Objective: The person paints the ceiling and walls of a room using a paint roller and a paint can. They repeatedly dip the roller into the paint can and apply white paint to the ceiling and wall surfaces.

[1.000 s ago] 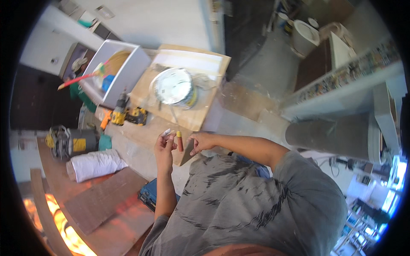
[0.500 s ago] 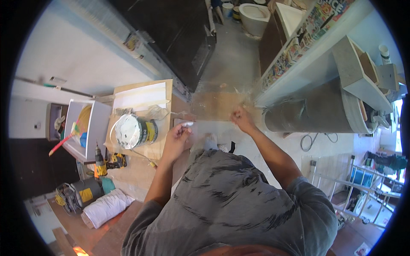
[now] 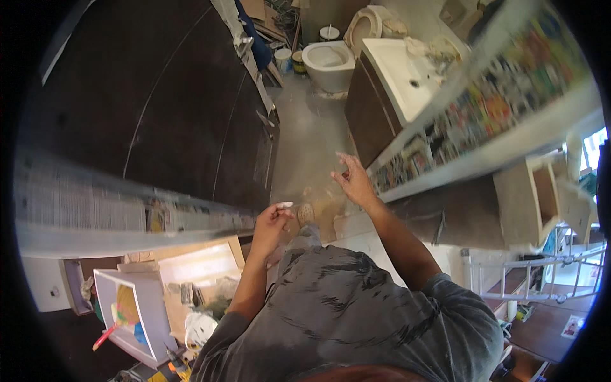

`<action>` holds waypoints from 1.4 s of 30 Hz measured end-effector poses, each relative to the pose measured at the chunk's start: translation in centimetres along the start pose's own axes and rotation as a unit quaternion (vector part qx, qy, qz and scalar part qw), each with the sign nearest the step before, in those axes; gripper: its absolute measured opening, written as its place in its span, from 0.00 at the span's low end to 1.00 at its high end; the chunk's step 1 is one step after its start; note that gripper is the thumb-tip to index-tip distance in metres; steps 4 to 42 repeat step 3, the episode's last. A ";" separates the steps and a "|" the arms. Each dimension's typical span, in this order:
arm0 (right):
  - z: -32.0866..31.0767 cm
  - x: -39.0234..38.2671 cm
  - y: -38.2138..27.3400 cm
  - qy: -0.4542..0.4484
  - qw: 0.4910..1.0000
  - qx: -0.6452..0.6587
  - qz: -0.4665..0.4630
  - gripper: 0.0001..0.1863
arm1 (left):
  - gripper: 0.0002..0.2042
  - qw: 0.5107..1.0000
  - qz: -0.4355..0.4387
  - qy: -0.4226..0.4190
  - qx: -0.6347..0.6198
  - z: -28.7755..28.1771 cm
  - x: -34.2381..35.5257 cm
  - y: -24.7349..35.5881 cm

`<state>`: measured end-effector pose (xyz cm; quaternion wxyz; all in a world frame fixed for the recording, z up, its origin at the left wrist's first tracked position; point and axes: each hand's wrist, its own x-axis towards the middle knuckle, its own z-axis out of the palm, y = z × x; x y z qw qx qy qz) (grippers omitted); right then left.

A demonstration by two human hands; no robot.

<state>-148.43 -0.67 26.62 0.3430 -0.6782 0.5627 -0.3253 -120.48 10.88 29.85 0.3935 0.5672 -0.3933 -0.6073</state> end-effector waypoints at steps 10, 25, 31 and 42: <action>0.6 7.2 -0.9 -0.032 0.999 0.009 0.044 0.35 | 0.13 0.999 0.005 0.026 -0.027 -3.8 5.7 2.7; 0.6 7.2 -0.9 -0.032 0.999 0.009 0.044 0.35 | 0.13 0.999 0.005 0.026 -0.027 -3.8 5.7 2.7; 0.6 7.2 -0.9 -0.032 0.999 0.009 0.044 0.35 | 0.13 0.999 0.005 0.026 -0.027 -3.8 5.7 2.7; 0.6 7.2 -0.9 -0.032 0.999 0.009 0.044 0.35 | 0.13 0.999 0.005 0.026 -0.027 -3.8 5.7 2.7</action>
